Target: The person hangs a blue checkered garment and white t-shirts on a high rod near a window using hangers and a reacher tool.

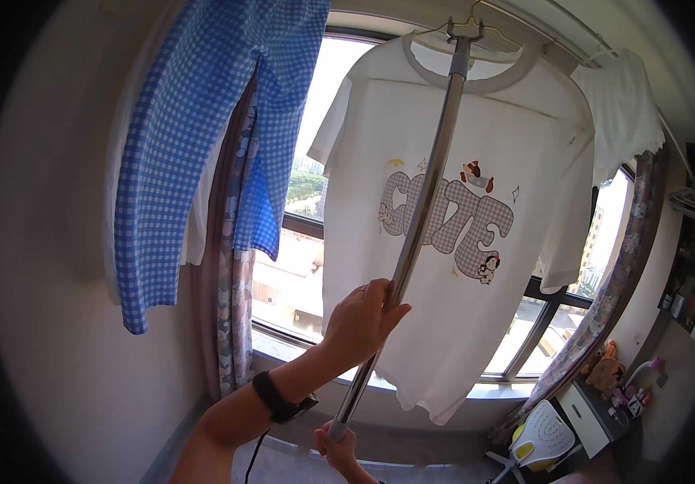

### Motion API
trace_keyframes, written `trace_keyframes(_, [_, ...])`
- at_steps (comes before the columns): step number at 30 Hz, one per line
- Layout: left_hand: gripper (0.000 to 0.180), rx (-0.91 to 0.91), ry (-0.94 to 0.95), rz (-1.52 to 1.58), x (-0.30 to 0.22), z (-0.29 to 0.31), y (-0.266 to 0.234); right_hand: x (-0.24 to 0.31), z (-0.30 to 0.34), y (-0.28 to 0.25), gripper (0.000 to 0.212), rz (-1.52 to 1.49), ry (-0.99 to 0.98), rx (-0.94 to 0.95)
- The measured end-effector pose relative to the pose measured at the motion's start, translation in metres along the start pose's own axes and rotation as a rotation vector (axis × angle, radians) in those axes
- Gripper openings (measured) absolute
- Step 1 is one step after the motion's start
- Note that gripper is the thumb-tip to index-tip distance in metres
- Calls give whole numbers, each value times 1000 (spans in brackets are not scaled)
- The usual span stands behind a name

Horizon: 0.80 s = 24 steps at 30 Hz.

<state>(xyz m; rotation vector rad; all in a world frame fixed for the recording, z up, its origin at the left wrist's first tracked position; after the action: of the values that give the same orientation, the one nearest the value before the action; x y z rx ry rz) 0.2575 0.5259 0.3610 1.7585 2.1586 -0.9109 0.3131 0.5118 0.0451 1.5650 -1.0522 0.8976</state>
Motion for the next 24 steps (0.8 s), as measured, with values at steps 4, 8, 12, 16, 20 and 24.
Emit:
trace_keyframes(4, [57, -9, 170, -219, -3, 38, -26, 63, -39, -12, 14, 176, -182, -200])
trace_keyframes(8, [60, 124, -62, -218, 43, 136, -65, 155, -87, 6, 21, 211, -298, -180])
trace_keyframes(12, [41, -145, -347, -235, 73, 235, -121, 233, -141, 18, 26, 241, -404, -226])
trace_keyframes(16, [47, -238, -600, -376, 120, 364, -151, 284, -186, 40, 29, 267, -562, -159])
trace_keyframes(20, [47, -324, -962, -586, 127, 487, -179, 311, -213, 67, 28, 316, -607, -174])
trace_keyframes(24, [50, -507, -1090, -713, 110, 623, -182, 259, -263, 170, 26, 204, -588, 5])
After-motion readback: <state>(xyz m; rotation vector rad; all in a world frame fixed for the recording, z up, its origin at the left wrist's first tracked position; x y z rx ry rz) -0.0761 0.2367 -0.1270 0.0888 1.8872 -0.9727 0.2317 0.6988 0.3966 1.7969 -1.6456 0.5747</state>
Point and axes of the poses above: each hand's wrist, its own z-axis away from the middle knuckle, its own y-axis out of the palm, x = y × z, the point moved 7 cm from there along -z, towards the middle knuckle, and after that the axes turned 3 degrees about -y, right-handed, at the moved point
